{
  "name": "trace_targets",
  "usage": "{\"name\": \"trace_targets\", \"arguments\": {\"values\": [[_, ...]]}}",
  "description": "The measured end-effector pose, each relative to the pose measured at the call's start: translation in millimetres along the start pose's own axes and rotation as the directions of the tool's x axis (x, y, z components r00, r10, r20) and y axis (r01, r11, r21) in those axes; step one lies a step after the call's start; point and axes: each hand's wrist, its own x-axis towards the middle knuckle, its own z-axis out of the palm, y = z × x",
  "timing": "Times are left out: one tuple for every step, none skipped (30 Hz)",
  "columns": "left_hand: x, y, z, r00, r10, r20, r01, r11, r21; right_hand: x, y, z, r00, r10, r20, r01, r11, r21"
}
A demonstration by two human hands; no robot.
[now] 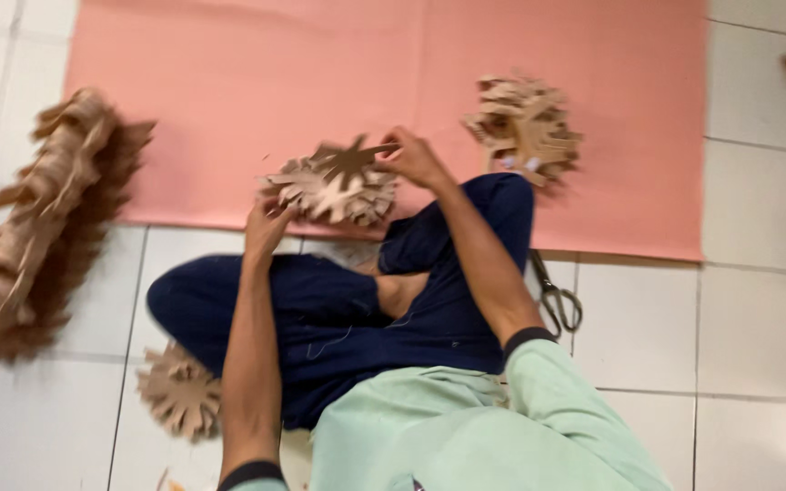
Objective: The person sits on the floor and assembles small wooden craft parts by hand. They repeatedly pick up a star-shaped piece and a Y-shaped piece, interlock them, and place the assembled unit into a growing stack.
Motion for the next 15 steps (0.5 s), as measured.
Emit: {"name": "trace_targets", "arguments": {"values": [[-1.5,0.1,1.6,1.000,-0.006,0.025,0.006,1.000,-0.019,-1.5,4.1,-0.3,0.999,-0.012,-0.043,0.006,0.989,-0.148],[-4.3,-1.0,2.8,0.999,0.045,0.006,-0.045,0.998,0.035,-5.6,9.8,-4.0,0.997,-0.026,-0.078,0.003,0.957,-0.291],[-6.3,-1.3,4.8,0.995,0.098,-0.012,-0.097,0.991,0.089,-10.5,16.5,-13.6,0.995,-0.004,-0.097,-0.024,0.956,-0.293],[-11.6,-1.2,6.1,0.989,0.144,-0.035,-0.133,0.967,0.218,-17.4,23.9,-21.8,0.994,0.020,-0.109,-0.051,0.955,-0.291],[-16.2,1.4,5.0,0.980,0.189,-0.058,-0.158,0.926,0.342,-24.0,31.5,-29.3,0.993,0.045,-0.113,-0.076,0.955,-0.287],[-17.1,7.2,8.1,0.968,0.223,-0.113,-0.183,0.940,0.290,-29.4,39.8,-42.2,0.989,0.065,-0.137,-0.101,0.956,-0.277],[-22.4,13.2,10.2,0.953,0.248,-0.175,-0.203,0.949,0.241,-35.8,48.6,-57.9,0.985,0.084,-0.152,-0.122,0.957,-0.262],[-32.3,19.0,6.9,0.932,0.262,-0.252,-0.216,0.956,0.197,-40.6,56.2,-69.4,0.984,0.098,-0.152,-0.133,0.961,-0.243],[-40.2,26.4,2.5,0.906,0.322,-0.277,-0.279,0.943,0.184,-47.3,64.4,-80.7,0.981,-0.057,-0.188,0.020,0.981,-0.191],[-48.0,32.5,-5.7,0.872,0.372,-0.317,-0.328,0.926,0.185,-46.2,69.2,-88.1,0.983,-0.035,-0.180,0.008,0.989,-0.148],[-64.0,35.1,-19.3,0.832,0.415,-0.368,-0.367,0.909,0.196,-49.2,76.8,-92.4,0.985,0.051,-0.165,-0.064,0.995,-0.074],[-82.1,36.0,-33.3,0.776,0.471,-0.420,-0.380,0.880,0.285,-48.3,82.2,-91.7,0.977,-0.084,-0.196,0.034,0.968,-0.249],[-102.0,35.8,-48.0,0.717,0.530,-0.453,-0.385,0.843,0.376,-44.3,83.5,-88.3,0.977,-0.042,-0.210,-0.048,0.912,-0.407],[-122.0,33.1,-67.0,0.658,0.584,-0.474,-0.372,0.801,0.470,-42.3,84.2,-78.9,0.975,0.048,-0.216,-0.115,0.945,-0.307],[-134.8,28.2,-90.5,0.655,0.534,-0.535,-0.308,0.835,0.456,-37.7,83.4,-67.3,0.975,-0.089,-0.202,0.027,0.956,-0.292]]}}
